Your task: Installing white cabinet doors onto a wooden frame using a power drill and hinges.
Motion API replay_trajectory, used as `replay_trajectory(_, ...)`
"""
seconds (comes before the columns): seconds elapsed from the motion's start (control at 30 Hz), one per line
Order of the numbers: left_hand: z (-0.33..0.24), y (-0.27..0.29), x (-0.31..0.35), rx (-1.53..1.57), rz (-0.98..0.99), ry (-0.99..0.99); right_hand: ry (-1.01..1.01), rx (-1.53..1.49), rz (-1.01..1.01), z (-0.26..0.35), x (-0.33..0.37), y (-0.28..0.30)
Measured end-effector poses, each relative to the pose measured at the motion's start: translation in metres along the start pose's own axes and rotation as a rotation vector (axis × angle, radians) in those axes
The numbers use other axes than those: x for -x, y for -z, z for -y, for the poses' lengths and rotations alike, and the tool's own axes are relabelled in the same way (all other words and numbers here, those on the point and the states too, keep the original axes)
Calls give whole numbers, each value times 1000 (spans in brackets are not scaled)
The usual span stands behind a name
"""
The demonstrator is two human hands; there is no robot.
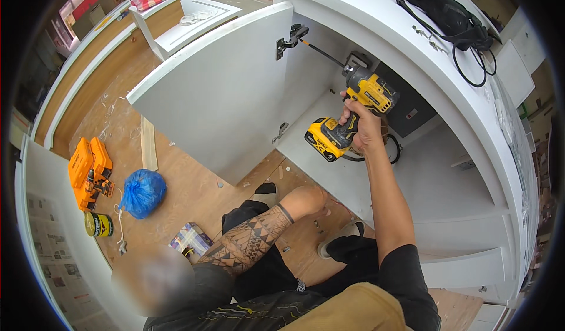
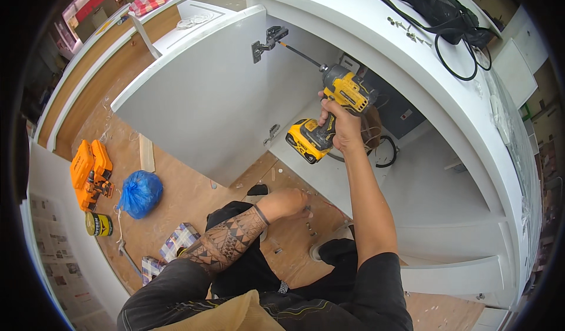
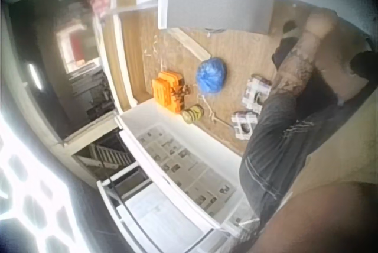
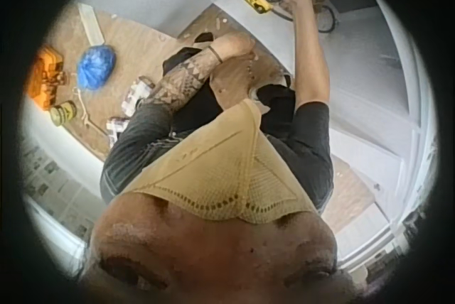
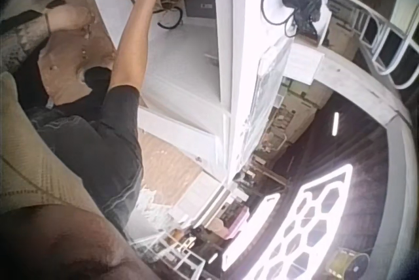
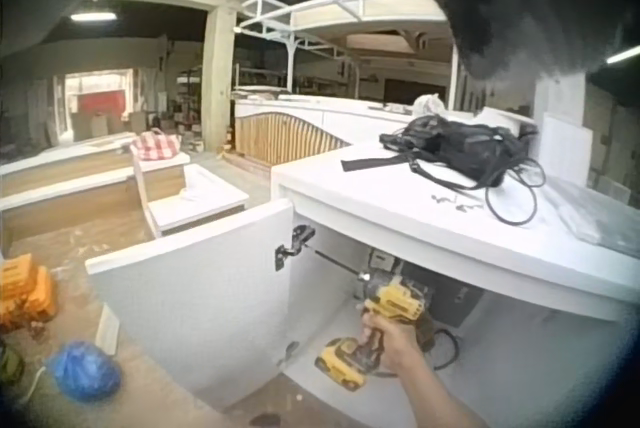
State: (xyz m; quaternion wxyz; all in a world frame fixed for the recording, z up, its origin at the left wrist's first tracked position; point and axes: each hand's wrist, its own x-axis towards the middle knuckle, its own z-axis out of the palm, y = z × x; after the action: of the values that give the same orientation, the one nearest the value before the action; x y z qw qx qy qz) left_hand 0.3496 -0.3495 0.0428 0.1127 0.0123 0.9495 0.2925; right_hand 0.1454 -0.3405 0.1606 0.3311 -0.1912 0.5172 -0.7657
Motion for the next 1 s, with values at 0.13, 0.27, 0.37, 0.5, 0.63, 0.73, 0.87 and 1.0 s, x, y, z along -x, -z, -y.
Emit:
replay_trajectory(0.13, -1, 18, 3, 44, 15, -10, -6, 22, -15, 3, -4, -5)
replay_trajectory(0.27, 2, 23, 5, 51, 23, 1, -19, 25, -3, 5, -8, -14)
replay_trajectory(0.37, 3, 26, -1, 50, 56, 21, -10, 46, 5, 5, -13, -14)
replay_trajectory(0.5, 5, 20, -5, 59, -13, -6, -2, 84, 26, 5, -20, -10)
replay_trajectory(0.63, 4, 31, -8, 56, 16, -6, -27, 92, 45, 4, -30, -5)
replay_trajectory(0.73, 5, 39, -5, 43, 70, 12, -47, 94, 48, 8, -32, -5)
replay_trajectory(0.87, 9, 35, -9, 31, 57, 19, -80, 118, 43, 11, -36, 0)
replay_trajectory(1.0, 7, 40, -8, 41, 60, 15, -89, 135, 64, 14, -36, 2)
